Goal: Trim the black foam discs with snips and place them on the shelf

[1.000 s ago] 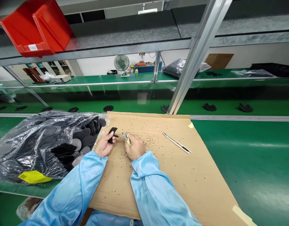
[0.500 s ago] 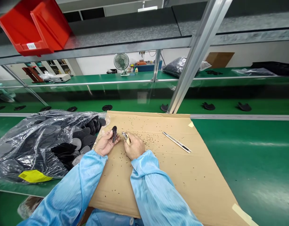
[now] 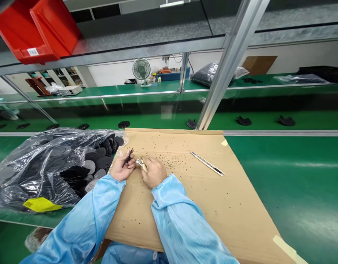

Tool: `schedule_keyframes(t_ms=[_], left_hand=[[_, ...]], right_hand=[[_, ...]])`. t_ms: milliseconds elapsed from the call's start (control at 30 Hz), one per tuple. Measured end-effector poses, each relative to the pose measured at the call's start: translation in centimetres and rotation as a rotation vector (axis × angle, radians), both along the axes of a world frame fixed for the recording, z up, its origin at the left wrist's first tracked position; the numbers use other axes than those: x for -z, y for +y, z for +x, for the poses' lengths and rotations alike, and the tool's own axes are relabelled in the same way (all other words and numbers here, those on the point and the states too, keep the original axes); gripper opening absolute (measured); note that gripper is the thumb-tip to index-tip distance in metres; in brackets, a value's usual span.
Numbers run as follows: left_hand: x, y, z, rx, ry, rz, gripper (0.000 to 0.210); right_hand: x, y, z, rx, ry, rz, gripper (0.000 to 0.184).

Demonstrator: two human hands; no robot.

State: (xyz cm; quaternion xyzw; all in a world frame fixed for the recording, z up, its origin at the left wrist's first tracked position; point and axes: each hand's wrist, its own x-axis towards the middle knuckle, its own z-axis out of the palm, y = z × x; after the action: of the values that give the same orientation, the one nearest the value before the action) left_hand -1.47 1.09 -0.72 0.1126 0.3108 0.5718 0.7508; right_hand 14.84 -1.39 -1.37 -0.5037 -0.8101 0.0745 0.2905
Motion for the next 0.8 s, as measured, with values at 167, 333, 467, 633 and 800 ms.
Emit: schedule_keyframes(t_ms=[167,333,467,633,800], left_hand=[[-0.4,-0.2,0.3,0.021,0.081,-0.029,0.012],[-0.3,-0.2,0.4,0.042,0.122,-0.016,0.015],[-0.2,-0.3,0.4,0.060,0.150,0.011,0.020],[-0.2,-0.5,0.4,0.064,0.178,0.035,0.023],[-0.1,-0.5,0.5,0.050,0.209,0.023,0.022]], right_hand=[[-0.2,-0.2,-0.3,-0.039,-0.070,-0.018,0.031],[-0.5,-0.3,-0.2,-0.028,-0.103,-0.069,0.033],[-0.6,-0.3,-0.2,-0.033,-0.125,-0.115,0.034],[-0.9,-0.2,0.0,-0.053,-0.157,-0.153,0.035],[-1.3,-0.3,0.2,-0.074,-0.199,-0.195,0.034]])
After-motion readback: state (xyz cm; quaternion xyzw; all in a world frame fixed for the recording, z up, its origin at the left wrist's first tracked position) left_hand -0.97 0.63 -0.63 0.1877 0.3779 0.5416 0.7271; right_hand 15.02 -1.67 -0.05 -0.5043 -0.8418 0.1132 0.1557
